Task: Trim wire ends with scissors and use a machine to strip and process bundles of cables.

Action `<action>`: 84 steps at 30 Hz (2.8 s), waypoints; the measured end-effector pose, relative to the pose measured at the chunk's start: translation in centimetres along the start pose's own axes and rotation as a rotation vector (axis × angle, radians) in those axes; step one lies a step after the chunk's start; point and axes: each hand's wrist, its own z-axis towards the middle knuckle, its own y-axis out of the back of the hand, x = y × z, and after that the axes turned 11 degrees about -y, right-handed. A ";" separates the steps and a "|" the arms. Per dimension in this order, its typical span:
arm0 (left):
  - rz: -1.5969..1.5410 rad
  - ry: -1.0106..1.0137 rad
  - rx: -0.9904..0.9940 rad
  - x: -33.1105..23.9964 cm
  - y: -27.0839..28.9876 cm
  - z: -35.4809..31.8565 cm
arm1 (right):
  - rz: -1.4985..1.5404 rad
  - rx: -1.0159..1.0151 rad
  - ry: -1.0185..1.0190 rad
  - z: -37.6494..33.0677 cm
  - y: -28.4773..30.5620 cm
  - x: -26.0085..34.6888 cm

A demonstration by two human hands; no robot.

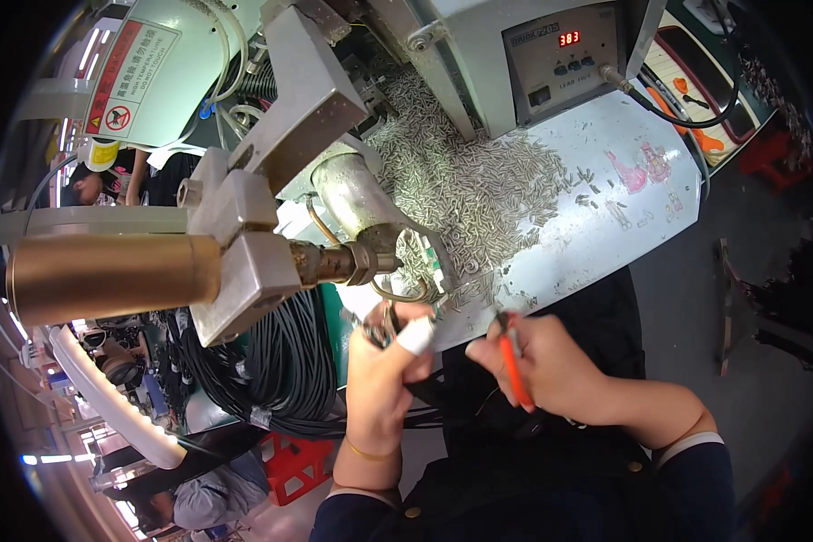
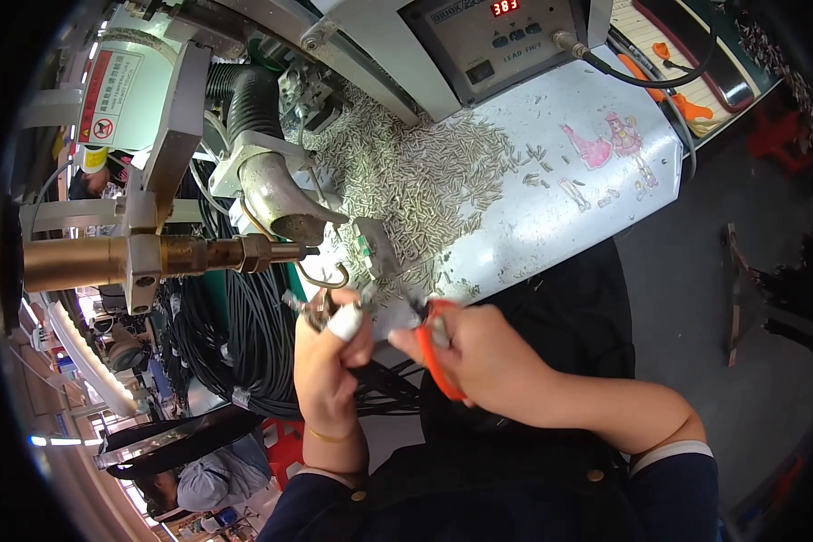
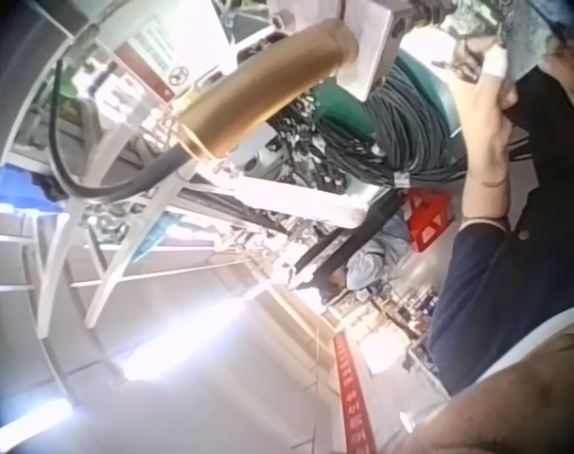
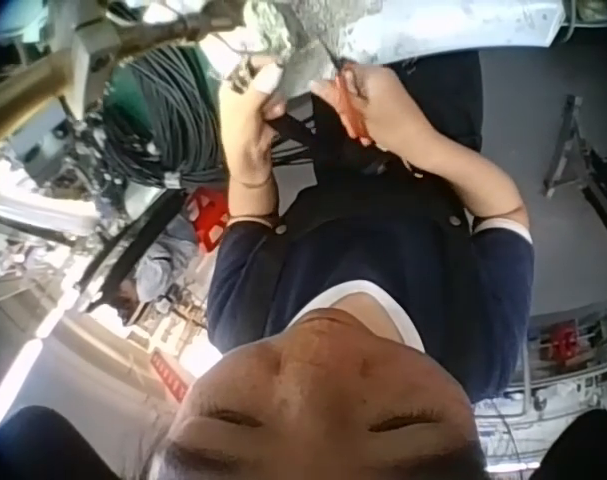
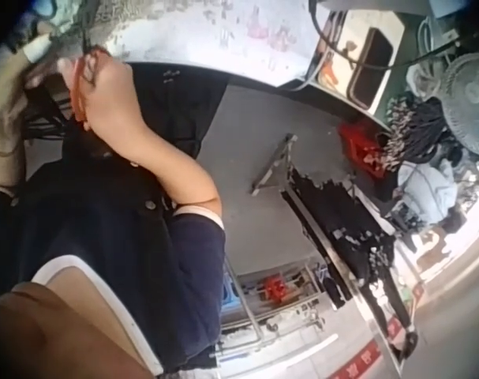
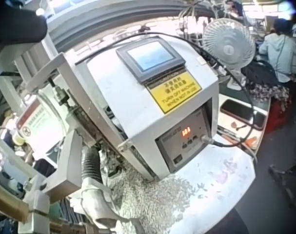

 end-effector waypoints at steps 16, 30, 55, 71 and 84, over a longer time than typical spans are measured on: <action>-0.061 0.113 0.109 -0.9 1.9 4.7 | 0.031 -0.326 0.297 5.7 1.4 3.2; -0.023 0.066 0.073 -1.0 1.8 3.9 | 0.068 -0.280 0.284 5.4 1.3 3.2; 0.074 -0.216 -0.015 1.1 -0.1 -3.9 | -0.070 -0.272 0.511 0.1 -0.9 0.5; -0.059 0.081 0.097 -1.0 0.6 -2.6 | -0.756 -0.610 1.091 2.3 0.1 -0.1; 0.520 -0.424 0.037 0.6 -1.2 -3.5 | -0.520 -0.422 0.683 1.0 -1.2 -0.3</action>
